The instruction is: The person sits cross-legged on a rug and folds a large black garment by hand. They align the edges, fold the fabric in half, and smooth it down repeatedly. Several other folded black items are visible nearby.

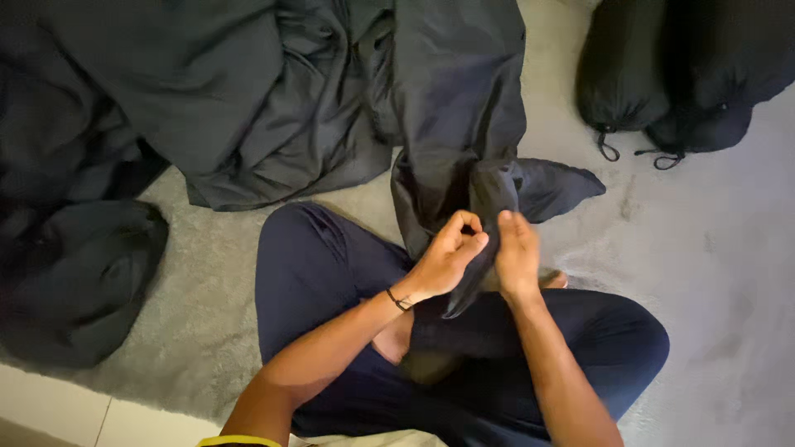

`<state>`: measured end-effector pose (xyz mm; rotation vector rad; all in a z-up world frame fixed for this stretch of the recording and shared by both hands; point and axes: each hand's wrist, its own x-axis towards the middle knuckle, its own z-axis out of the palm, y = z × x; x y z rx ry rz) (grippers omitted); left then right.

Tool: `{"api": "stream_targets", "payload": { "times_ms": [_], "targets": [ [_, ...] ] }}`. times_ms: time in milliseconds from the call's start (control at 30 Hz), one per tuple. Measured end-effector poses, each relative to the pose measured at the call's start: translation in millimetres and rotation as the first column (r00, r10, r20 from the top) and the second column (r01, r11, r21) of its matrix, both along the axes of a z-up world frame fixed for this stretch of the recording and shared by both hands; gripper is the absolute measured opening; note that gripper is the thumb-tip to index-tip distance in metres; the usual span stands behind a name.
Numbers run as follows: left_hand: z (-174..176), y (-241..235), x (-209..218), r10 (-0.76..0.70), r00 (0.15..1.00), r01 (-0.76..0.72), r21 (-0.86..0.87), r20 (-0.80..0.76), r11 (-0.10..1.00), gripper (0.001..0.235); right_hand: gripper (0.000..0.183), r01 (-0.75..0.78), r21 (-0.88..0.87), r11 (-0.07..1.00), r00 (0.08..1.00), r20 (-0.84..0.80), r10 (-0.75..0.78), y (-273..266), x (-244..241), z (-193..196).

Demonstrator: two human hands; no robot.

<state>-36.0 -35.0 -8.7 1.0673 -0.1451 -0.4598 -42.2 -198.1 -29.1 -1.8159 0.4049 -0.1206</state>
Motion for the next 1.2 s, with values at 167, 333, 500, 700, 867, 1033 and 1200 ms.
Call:
{"api": "stream_targets", "payload": {
  "times_ms": [167,333,500,700,867,1033,1200],
  "targets": [
    [2,11,16,0.138,0.990,-0.138,-0.035,0.005,0.990,0.030,0.048,0.229,-0.154,0.961,0.972,-0.008,-0.233,-10,5,-6],
    [-4,31,37,0.125,0.992,-0.120,0.112,-0.034,0.986,0.022,0.037,0.199,-0.044,0.979,0.978,0.073,-0.196,13,-2,24],
    [-71,29,40,-0.035,0.999,0.021,0.331,0.038,0.943,0.037,0.035,0.029,0.013,1.000,0.999,0.039,-0.029,30,-10,29],
    [-28,40,49,0.160,0.952,-0.255,0.382,0.262,0.888,0.044,0.046,-0.022,-0.022,1.000,0.991,0.131,0.025,21,-10,38],
    [-1,40,45,0.255,0.922,-0.344,0.313,0.292,0.885,0.048,0.038,0.001,-0.021,1.000,0.982,0.190,0.003,7,-7,16],
    [-6,20,34,0.237,0.941,-0.294,0.238,0.241,0.926,0.041,0.023,0.060,0.084,0.995,0.995,0.081,-0.067,20,-4,52],
    [9,16,25,0.134,0.955,-0.211,0.288,0.266,0.934,0.041,0.041,0.098,0.160,0.982,0.995,-0.039,-0.093,14,-1,9]
  ]
}}
